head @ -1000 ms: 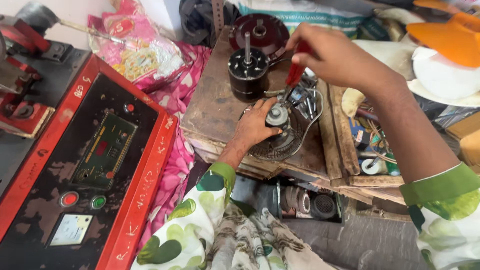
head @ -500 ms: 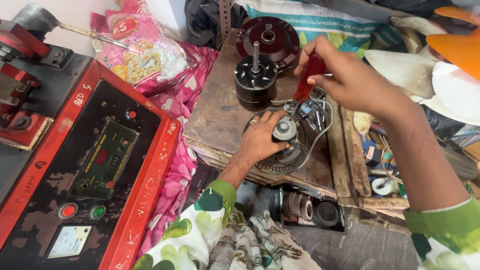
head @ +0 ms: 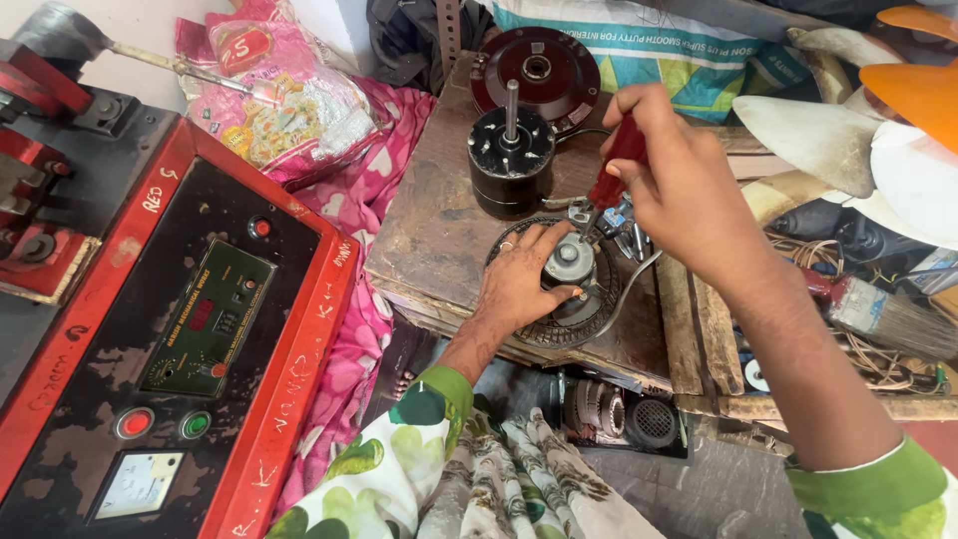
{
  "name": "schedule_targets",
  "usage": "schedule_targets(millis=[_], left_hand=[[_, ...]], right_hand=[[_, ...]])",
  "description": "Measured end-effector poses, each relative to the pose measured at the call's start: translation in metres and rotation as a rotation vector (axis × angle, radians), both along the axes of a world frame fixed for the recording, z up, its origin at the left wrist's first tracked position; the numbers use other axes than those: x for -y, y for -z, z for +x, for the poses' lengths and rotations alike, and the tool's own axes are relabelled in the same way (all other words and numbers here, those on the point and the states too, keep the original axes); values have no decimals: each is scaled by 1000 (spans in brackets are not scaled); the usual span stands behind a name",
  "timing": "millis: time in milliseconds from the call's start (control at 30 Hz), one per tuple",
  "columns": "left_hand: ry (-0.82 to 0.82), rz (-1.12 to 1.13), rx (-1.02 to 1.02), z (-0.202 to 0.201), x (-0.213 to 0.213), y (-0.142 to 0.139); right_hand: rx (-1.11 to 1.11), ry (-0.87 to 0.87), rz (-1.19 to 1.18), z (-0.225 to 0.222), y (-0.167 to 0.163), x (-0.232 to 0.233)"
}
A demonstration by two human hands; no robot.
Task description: The person works on a disassembled fan motor on a cluttered workbench, using a screwdriver to tighten screws on the motor housing and capacitor. They briefly move to an air cooler, pick up a screwdriver from the floor, and return to continue adjusting the motor.
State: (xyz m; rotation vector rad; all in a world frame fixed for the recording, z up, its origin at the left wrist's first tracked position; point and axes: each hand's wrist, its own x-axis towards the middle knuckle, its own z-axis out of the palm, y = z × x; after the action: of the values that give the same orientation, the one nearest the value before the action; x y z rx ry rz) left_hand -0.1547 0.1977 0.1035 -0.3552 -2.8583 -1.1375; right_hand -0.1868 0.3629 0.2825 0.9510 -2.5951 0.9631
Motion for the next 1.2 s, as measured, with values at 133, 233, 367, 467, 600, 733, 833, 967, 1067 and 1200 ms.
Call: schedule_targets(millis=[133, 233, 367, 467, 600, 733, 833, 967, 1067, 1200], left_hand=[[-27, -59, -29, 3, -4, 0], [-100, -67, -31, 8, -13, 0], [-195, -32, -80, 16, -28, 4], [-228, -22, -97, 18, -31, 8], [-259, 8, -119, 17, -33, 12], [-363, -50, -81, 23, -52, 12], [-484, -82, -24, 32, -70, 11], [-488, -53, -50, 37, -77, 10], [-473, -45, -71, 34, -72, 12], [-439, 35, 14, 28, -62, 19]], right_hand=[[-92, 92, -55, 4, 8, 2], [-121, 90, -75, 5, 12, 7], [-150, 91, -63, 6, 14, 19], [-151, 118, -62, 5, 14, 18], [-125, 145, -111, 4, 17, 5], [-167, 186, -81, -4, 27, 1], [-198, 389, -8, -15, 32, -4], [-15, 294, -94, -16, 28, -33], [29, 229, -76, -13, 27, -40], [22, 89, 24, -15, 18, -31]])
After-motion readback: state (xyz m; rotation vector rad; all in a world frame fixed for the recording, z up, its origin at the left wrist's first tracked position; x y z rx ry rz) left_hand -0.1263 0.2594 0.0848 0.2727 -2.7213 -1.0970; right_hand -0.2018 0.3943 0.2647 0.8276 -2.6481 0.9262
